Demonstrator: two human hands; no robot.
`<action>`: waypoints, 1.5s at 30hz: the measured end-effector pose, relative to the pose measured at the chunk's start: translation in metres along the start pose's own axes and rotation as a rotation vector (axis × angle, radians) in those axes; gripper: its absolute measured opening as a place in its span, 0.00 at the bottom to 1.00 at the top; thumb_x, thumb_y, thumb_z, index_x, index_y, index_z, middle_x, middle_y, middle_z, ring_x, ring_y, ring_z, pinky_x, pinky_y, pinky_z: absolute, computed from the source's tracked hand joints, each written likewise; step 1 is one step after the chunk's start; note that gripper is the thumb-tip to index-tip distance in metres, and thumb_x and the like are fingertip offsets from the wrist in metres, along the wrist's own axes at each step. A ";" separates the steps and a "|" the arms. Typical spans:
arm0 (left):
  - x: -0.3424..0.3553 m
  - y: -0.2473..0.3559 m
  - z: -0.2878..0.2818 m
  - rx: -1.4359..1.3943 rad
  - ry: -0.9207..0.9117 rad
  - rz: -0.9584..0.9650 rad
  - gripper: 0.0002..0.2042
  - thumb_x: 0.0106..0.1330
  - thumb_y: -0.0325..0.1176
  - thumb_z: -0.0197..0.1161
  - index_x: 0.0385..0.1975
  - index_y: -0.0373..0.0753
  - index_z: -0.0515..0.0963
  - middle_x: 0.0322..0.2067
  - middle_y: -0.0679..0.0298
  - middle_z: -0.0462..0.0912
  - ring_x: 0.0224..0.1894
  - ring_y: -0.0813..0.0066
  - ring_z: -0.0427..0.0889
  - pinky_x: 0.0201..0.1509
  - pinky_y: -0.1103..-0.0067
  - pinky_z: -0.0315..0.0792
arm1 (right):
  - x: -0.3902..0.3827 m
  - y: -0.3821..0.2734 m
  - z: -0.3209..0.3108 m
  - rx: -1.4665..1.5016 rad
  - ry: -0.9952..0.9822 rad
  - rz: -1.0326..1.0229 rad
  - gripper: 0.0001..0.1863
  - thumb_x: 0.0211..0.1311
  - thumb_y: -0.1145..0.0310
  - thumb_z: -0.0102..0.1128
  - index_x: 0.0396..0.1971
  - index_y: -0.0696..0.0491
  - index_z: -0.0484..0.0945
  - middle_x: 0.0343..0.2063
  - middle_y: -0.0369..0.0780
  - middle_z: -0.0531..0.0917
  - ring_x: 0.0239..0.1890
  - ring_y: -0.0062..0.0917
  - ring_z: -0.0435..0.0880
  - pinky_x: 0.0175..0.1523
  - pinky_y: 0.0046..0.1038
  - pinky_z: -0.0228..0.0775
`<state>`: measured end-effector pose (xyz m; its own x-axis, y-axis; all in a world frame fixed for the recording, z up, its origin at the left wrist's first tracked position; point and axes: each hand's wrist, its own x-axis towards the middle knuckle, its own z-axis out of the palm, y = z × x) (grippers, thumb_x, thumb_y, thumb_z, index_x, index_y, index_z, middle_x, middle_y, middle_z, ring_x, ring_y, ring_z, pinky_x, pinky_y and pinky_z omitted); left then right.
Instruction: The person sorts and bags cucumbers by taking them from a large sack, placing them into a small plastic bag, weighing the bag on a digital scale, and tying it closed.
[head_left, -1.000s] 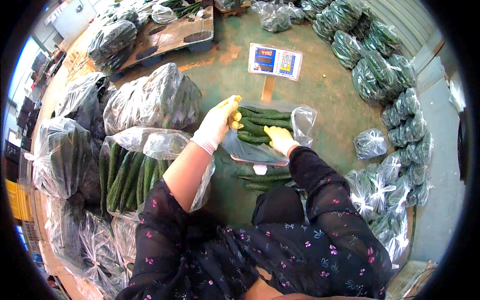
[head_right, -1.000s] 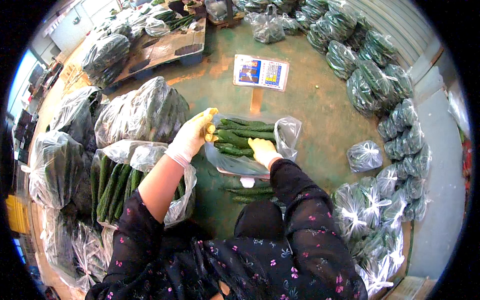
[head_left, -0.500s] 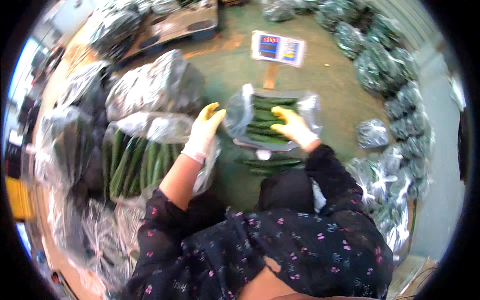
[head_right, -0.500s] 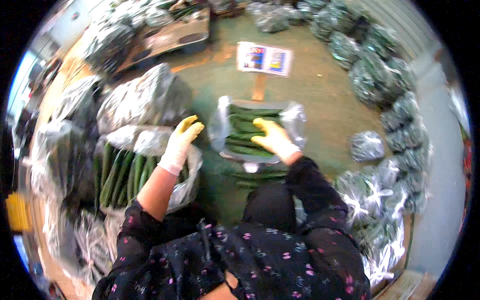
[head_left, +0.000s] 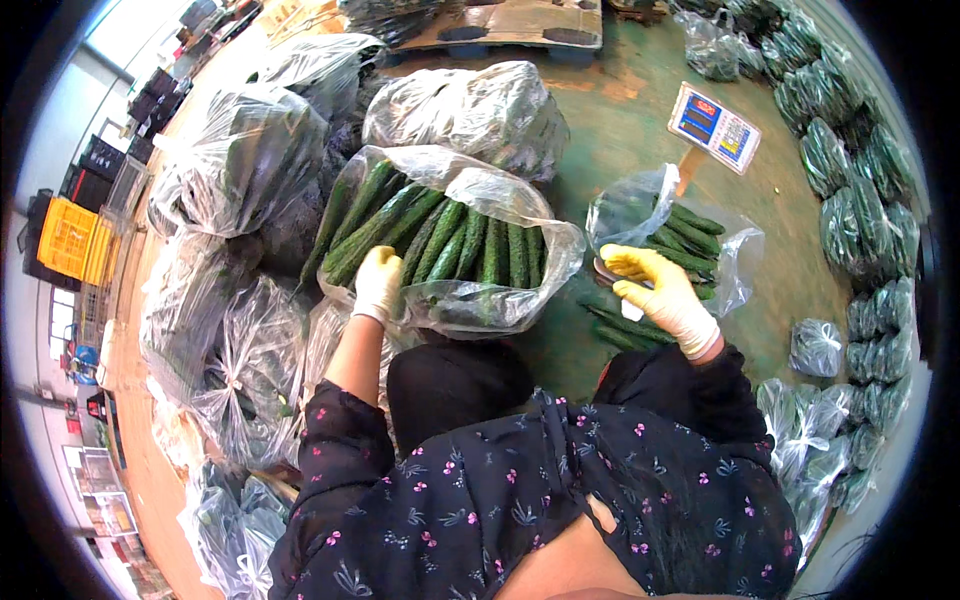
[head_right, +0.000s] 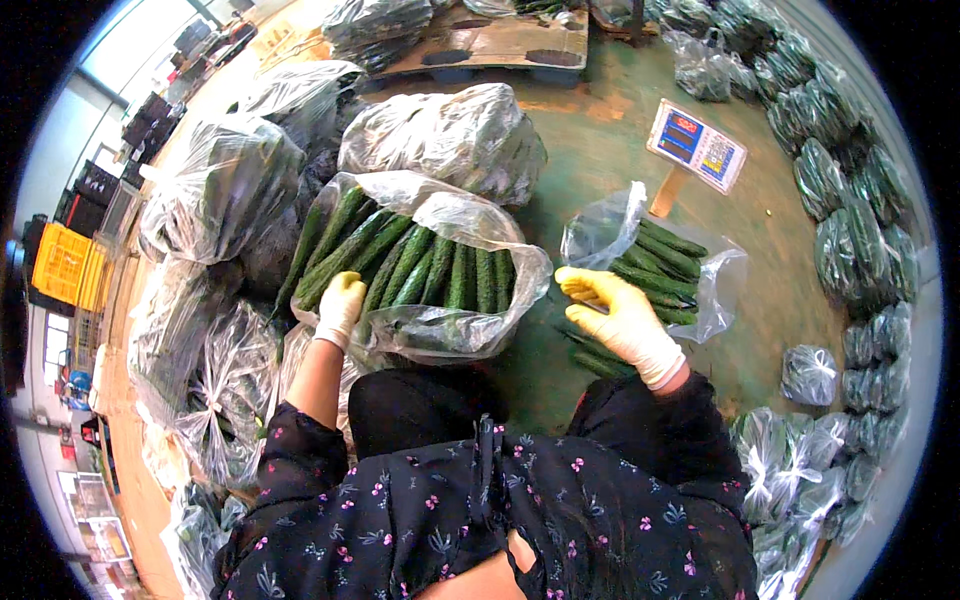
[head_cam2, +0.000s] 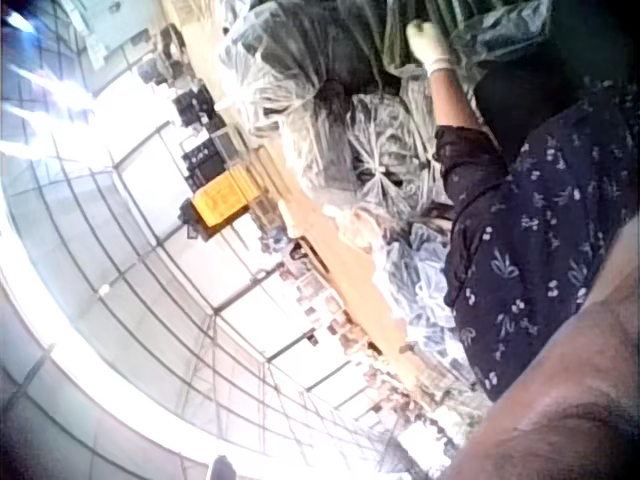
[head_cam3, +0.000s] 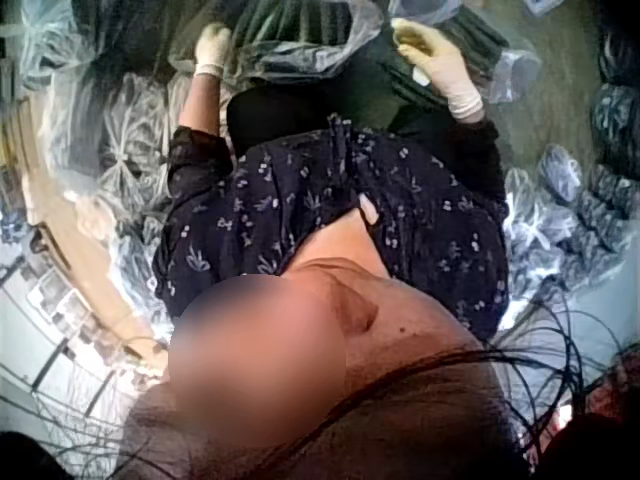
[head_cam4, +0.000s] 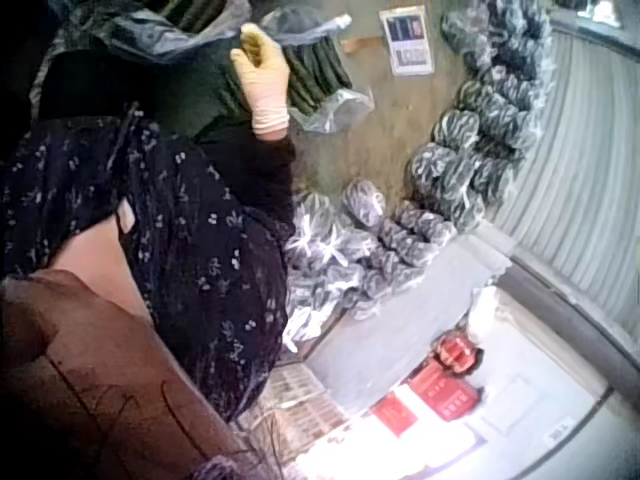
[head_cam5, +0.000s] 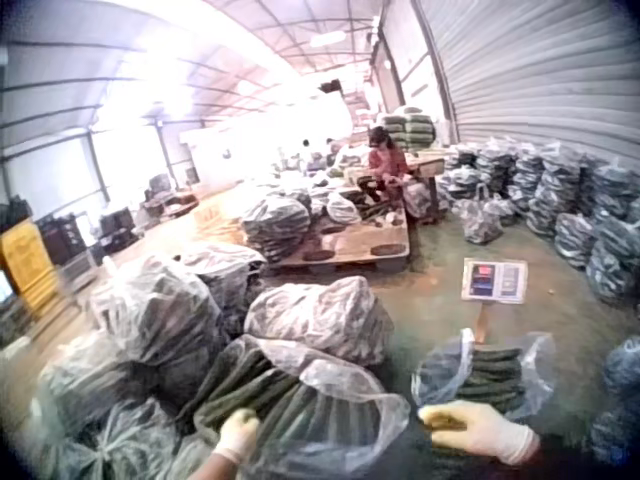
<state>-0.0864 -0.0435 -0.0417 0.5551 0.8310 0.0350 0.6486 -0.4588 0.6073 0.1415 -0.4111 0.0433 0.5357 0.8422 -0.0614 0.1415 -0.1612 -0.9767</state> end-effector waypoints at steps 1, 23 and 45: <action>-0.004 -0.004 0.002 0.073 -0.087 0.020 0.18 0.54 0.39 0.56 0.41 0.34 0.76 0.39 0.49 0.79 0.45 0.55 0.78 0.50 0.70 0.70 | 0.002 -0.001 0.008 -0.034 -0.026 0.004 0.24 0.51 0.78 0.60 0.52 0.55 0.72 0.45 0.38 0.78 0.48 0.21 0.76 0.55 0.24 0.66; 0.013 0.055 0.108 0.587 0.009 0.406 0.19 0.41 0.34 0.63 0.35 0.35 0.75 0.40 0.57 0.72 0.46 0.59 0.69 0.46 0.68 0.66 | 0.023 0.028 0.034 -0.080 -0.077 0.135 0.21 0.52 0.79 0.59 0.49 0.57 0.73 0.42 0.39 0.80 0.44 0.21 0.77 0.53 0.24 0.68; -0.146 0.184 0.052 -0.381 -0.454 0.744 0.19 0.55 0.31 0.64 0.46 0.32 0.71 0.43 0.54 0.73 0.47 0.58 0.73 0.53 0.73 0.66 | 0.000 -0.003 0.033 0.928 0.104 0.065 0.23 0.56 0.71 0.60 0.51 0.61 0.68 0.40 0.42 0.78 0.43 0.27 0.77 0.53 0.29 0.67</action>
<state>-0.0210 -0.2661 0.0238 0.9586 0.1291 0.2538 -0.1215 -0.6208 0.7745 0.1133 -0.3932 0.0397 0.5973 0.7885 -0.1464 -0.5881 0.3066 -0.7484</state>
